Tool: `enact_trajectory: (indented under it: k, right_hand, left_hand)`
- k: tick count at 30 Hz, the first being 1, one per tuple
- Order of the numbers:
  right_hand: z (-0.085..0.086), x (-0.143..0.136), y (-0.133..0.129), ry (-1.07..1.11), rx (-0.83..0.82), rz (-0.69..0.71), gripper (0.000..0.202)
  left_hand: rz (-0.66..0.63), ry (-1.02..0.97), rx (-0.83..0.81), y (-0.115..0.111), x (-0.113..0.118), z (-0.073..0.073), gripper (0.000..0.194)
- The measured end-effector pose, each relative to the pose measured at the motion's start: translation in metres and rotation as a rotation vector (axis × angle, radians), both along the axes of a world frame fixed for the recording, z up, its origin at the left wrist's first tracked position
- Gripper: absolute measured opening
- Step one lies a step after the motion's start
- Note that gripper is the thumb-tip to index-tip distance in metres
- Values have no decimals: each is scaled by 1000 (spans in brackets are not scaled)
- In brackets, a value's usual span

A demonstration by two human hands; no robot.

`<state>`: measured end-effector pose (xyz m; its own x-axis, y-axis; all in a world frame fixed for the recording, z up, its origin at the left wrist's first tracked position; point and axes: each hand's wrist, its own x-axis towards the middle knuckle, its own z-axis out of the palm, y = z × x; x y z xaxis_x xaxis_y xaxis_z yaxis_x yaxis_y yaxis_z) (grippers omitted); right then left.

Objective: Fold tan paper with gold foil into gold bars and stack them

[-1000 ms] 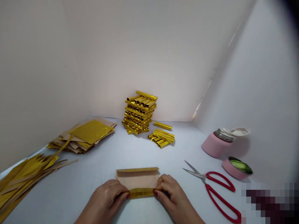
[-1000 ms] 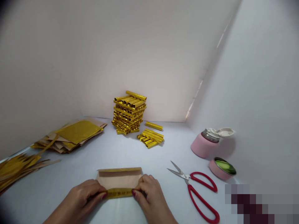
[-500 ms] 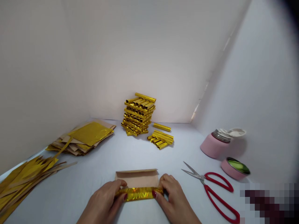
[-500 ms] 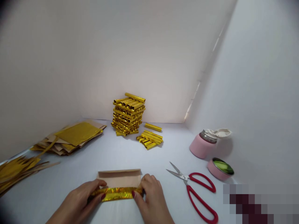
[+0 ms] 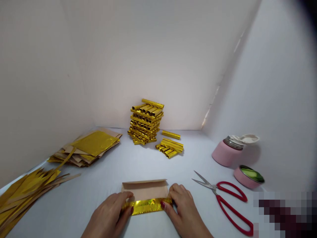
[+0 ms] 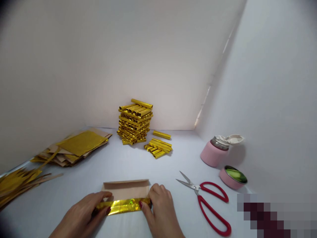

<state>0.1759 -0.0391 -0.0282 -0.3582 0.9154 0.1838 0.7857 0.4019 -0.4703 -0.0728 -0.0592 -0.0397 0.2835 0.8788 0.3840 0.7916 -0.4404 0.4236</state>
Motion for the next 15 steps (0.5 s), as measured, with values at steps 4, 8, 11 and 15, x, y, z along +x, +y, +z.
enact_trajectory:
  k: [4, 8, 11, 15]
  right_hand:
    - [2, -1, 1, -3, -8, -13, 14]
    - [1, -1, 1, -9, 8, -20, 14]
    - [1, -2, 1, -13, 15, -30, 15]
    - [1, -2, 1, -11, 24, -46, 17]
  left_hand:
    - [-36, -20, 16, -2, -1, 2, 18]
    - [-39, -13, 12, -2, -1, -1, 20]
    - [-22, 5, 19, -1, -1, -3, 21]
    - [-34, 6, 36, 0, -3, -5, 21]
